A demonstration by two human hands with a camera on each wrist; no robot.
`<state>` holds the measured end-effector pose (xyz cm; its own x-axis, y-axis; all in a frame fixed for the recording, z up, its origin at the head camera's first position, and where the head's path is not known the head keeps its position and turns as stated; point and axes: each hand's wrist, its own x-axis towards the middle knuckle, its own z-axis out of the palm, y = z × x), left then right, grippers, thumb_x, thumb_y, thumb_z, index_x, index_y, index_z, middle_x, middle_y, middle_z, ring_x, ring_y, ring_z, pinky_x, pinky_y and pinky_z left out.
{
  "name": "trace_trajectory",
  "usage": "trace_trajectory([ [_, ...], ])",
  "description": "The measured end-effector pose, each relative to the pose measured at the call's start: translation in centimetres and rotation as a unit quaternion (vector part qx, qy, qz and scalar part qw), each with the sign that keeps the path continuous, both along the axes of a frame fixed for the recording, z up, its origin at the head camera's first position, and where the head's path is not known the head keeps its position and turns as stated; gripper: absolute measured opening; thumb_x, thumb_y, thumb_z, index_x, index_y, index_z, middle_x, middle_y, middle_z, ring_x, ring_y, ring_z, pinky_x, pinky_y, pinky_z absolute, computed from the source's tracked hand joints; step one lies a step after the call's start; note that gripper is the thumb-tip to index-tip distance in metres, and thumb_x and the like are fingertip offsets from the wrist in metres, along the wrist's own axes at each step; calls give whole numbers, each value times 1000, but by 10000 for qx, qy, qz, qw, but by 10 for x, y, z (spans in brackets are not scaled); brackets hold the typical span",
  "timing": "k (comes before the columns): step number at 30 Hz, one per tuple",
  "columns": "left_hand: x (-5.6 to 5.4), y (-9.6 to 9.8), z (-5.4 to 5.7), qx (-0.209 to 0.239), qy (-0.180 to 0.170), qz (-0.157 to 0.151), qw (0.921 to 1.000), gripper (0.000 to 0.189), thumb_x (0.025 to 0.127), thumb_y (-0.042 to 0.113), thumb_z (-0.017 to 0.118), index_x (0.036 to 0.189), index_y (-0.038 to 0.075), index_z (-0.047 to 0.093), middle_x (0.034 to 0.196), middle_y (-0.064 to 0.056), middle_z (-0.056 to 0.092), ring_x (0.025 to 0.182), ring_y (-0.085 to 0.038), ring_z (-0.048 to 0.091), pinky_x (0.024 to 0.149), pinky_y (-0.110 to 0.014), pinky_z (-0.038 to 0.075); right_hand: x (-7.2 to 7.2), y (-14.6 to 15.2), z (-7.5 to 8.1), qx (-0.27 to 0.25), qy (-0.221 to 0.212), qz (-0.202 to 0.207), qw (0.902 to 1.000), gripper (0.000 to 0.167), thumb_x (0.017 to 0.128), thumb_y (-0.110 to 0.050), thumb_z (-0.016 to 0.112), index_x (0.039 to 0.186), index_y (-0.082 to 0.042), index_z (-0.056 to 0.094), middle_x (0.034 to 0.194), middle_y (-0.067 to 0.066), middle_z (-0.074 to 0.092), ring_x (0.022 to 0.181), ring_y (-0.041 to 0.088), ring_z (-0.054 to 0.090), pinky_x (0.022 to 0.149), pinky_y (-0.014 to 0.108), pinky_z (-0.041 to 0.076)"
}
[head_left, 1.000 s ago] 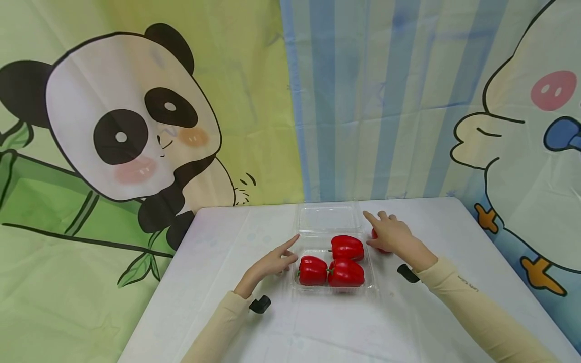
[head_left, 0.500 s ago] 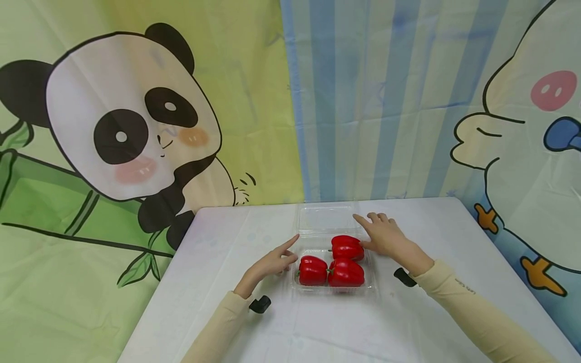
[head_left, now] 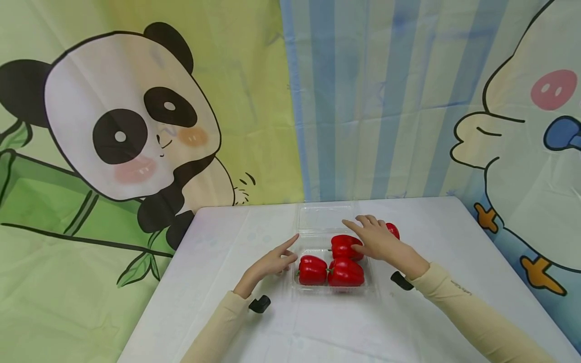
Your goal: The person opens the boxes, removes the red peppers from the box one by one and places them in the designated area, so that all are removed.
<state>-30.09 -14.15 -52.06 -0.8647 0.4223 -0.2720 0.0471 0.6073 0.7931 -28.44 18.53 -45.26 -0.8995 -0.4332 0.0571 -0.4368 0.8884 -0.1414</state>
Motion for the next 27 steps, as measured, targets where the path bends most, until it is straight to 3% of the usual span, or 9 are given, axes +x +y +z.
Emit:
trace_trajectory([
  [7,0,0,0,-40,6,15,10000,64,103,32,53,159,39,23,131,-16,60,84,-23,61,70,-35,51,2,-5,-2,-62,199,267,9994,74,85,-29,79,151,-19,45,146,24,47,134,47,43,101,67,42],
  [27,-1,1,0,3,34,-21,10000,64,104,30,52,160,38,22,131,-18,60,81,-23,60,66,-33,50,8,-21,-3,-156,-81,1107,9937,74,84,-33,80,150,-23,46,149,16,47,138,39,40,105,65,41],
])
